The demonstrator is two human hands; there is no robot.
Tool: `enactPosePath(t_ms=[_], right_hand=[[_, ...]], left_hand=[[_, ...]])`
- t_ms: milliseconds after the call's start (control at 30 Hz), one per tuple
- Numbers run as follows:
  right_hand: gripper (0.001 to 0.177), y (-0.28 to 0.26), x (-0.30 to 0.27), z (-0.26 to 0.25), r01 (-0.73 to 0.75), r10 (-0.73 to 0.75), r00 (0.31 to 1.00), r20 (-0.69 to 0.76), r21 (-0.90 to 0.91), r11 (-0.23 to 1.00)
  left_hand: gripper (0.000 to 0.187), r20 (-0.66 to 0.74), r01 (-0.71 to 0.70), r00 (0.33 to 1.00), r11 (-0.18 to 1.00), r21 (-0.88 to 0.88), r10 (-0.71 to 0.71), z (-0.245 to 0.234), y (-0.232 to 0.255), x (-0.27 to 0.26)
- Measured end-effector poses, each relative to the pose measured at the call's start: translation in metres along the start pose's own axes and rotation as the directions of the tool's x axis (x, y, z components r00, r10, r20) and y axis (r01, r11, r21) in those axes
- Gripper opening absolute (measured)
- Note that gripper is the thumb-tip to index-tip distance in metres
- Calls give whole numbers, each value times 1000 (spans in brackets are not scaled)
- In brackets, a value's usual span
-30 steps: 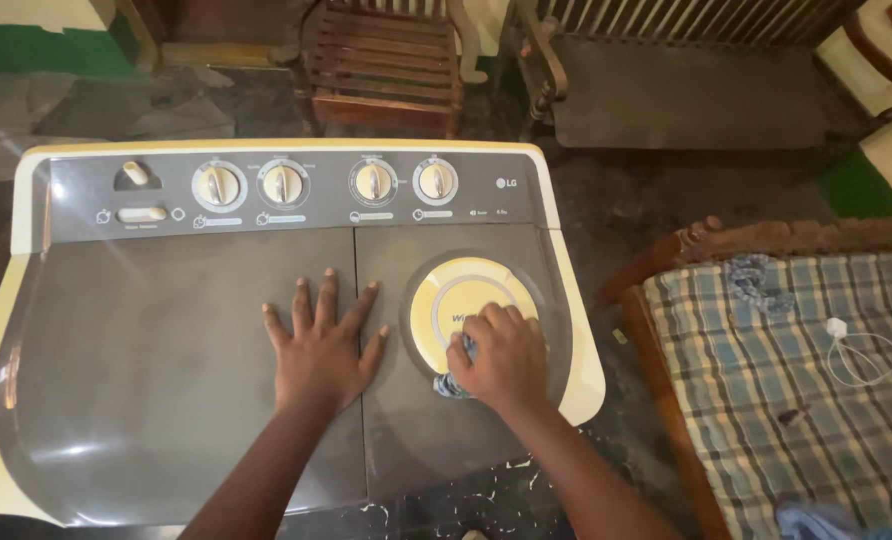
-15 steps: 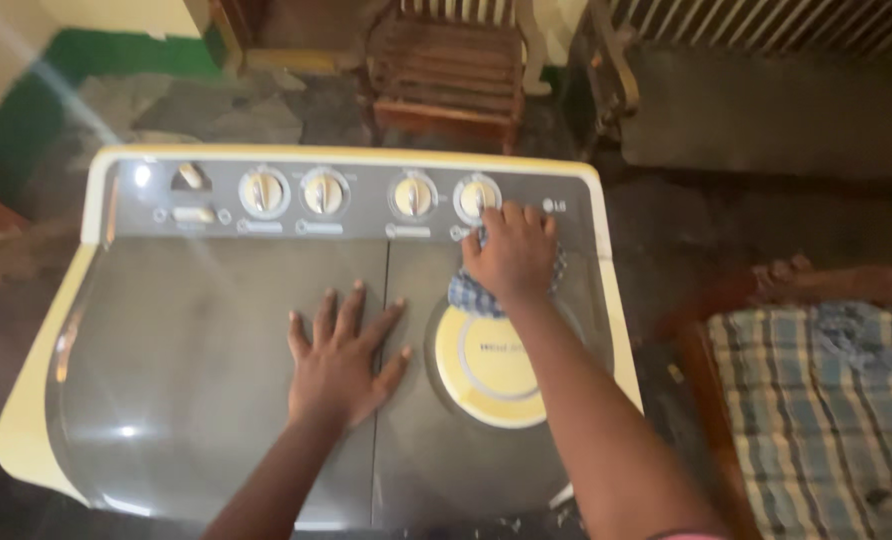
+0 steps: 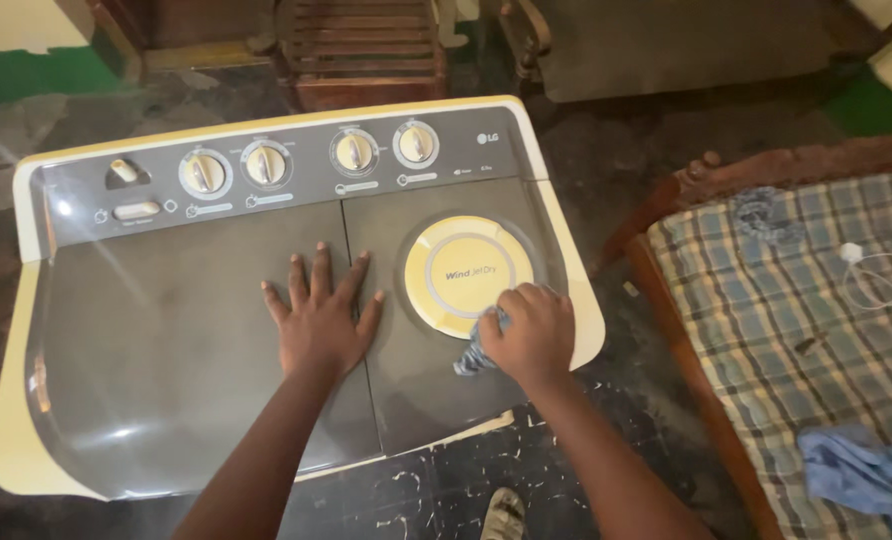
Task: The person wipes the exterior of a top-loading washing machine with a cloth. They clean the front panel, sides, and top control panel, moving the cloth across the surfaces in repeated strokes.
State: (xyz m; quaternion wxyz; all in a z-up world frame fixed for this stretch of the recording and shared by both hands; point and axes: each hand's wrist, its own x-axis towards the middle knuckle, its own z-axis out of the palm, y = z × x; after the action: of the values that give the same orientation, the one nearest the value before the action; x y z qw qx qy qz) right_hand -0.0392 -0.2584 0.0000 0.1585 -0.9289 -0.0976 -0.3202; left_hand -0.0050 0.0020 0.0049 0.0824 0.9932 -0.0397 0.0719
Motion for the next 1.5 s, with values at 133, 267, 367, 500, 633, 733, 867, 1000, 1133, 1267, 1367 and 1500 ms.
enactPosePath(t_ms=[133,267,367,500,633,733,867,1000,1133,1267,1367,1500], right_hand=[[18,9,38,27,-14,14,1000,-1,-183,983],[19,46,77,71,33,-47,997,-63,-205,978],[18,71,119,106,124,-165,966,-201,-202,971],[15,94,172,129,222,-245,949,-200,-129,966],[15,94,181,136,306,-326,906,-269,-116,945],[16,97,184,129,257,-270,939,-215,-87,962],[23,85,147,108,147,-149,988,-32,-70,987],[20,70,95,66,98,-99,994,-44,-35,995],[18,46,17,20,17,-18,999,-43,-12,1000],[13,-12,-49,-11,17,-17,1000,-15,21,1000],[17,-68,-78,-9,2,-12,989,147,68,998],[19,-122,-83,15,129,-126,992,-25,244,961]], left_hand=[[65,51,31,998,999,16,-32,-1,2,9],[65,13,2,1000,1000,16,-2,-5,2,0],[66,39,38,998,999,1,-38,-10,5,9],[68,73,73,995,997,-37,-70,-10,5,13],[64,74,97,993,992,-75,-91,-9,5,5],[69,81,94,993,995,-41,-90,-10,8,14],[64,59,62,996,997,-41,-59,-4,1,5],[65,22,25,999,1000,-12,-25,6,-5,9],[66,42,7,999,1000,-31,-5,7,-4,11],[64,-43,-42,998,998,-44,40,8,-7,8],[64,-36,-39,999,998,-57,37,13,-7,4],[64,-62,-50,997,997,-59,47,14,-9,6]])
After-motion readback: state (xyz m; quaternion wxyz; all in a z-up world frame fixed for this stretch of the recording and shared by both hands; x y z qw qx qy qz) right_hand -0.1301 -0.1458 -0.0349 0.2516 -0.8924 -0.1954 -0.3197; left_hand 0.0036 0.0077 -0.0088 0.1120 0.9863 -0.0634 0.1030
